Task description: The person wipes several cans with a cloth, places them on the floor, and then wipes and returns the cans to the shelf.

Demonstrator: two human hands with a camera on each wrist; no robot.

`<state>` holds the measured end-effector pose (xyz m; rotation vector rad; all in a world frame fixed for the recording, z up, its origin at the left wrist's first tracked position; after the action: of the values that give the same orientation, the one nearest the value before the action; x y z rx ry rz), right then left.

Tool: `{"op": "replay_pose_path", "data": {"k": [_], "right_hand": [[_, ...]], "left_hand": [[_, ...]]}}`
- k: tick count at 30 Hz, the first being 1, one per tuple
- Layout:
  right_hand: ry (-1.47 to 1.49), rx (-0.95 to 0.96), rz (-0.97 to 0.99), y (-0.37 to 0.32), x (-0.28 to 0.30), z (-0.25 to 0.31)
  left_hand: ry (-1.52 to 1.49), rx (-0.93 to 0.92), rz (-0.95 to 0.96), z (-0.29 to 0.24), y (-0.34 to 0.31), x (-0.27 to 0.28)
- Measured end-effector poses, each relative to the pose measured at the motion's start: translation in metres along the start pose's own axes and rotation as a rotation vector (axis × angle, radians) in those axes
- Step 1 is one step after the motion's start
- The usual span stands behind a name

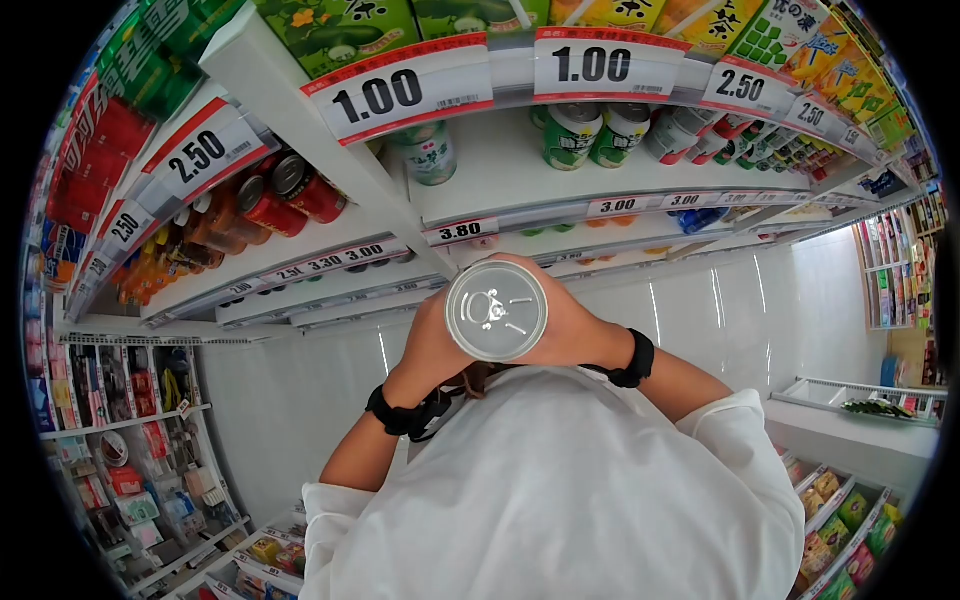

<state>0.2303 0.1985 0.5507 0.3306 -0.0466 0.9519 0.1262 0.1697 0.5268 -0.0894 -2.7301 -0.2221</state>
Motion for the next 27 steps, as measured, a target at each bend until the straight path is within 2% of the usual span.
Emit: {"op": "replay_pose_path", "data": {"k": [4,7,8,10,12,13,15,16,18,19,21,23,25,26,27], "right_hand": [[-0.002,-0.012,0.068,0.013,-0.012,0.003],[0.017,-0.018,0.110,0.024,-0.017,0.011],[0.015,0.000,0.132,0.027,-0.019,0.016],[0.013,0.023,0.165,0.033,-0.018,0.015],[0.023,0.164,0.165,0.032,-0.006,0.008],[0.024,0.169,0.178,0.035,-0.002,-0.001],[0.216,0.139,-0.114,0.043,0.037,-0.022],[0.216,0.143,-0.105,0.056,0.039,-0.028],[0.044,0.057,-0.487,0.078,0.080,-0.045],[0.043,0.063,-0.482,0.094,0.083,-0.049],[-0.237,0.094,-0.551,0.121,0.091,-0.045],[-0.287,0.156,-0.565,0.144,0.087,-0.045],[-0.206,0.286,-0.421,0.166,0.074,-0.041],[-0.398,0.292,-0.441,0.168,0.071,-0.029],[-0.397,0.301,-0.442,0.170,0.070,-0.027]], "left_hand": [[0.050,0.007,0.017,0.019,-0.015,0.005],[0.000,0.054,-0.069,0.026,-0.023,0.013],[-0.119,0.143,-0.105,0.037,-0.027,0.015],[-0.148,0.178,-0.127,0.043,-0.032,0.018],[-0.178,0.213,-0.148,0.046,-0.039,0.023],[-0.170,0.221,-0.159,0.043,-0.041,0.027],[-0.157,0.238,-0.177,0.040,-0.046,0.033],[-0.156,0.236,-0.187,0.042,-0.050,0.035],[-0.196,0.258,-0.193,0.049,-0.057,0.036],[-0.195,0.253,-0.199,0.045,-0.058,0.038],[-0.071,0.287,-0.202,0.034,-0.060,0.044],[-0.072,0.285,-0.218,0.033,-0.063,0.046],[-0.073,0.281,-0.232,0.033,-0.064,0.048],[-0.073,0.287,-0.232,0.034,-0.065,0.048],[-0.074,0.296,-0.230,0.034,-0.066,0.048]]}}
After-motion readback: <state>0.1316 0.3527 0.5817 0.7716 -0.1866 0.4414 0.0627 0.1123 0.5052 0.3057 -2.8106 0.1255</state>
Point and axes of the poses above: each hand's wrist, its own y-axis towards the middle knuckle, its own x-axis out of the back of the hand, z = x × y, the point moved 10 cm from there along y, towards the middle knuckle, and after that the axes turned 4 degrees about z, right-handed, at the moved point
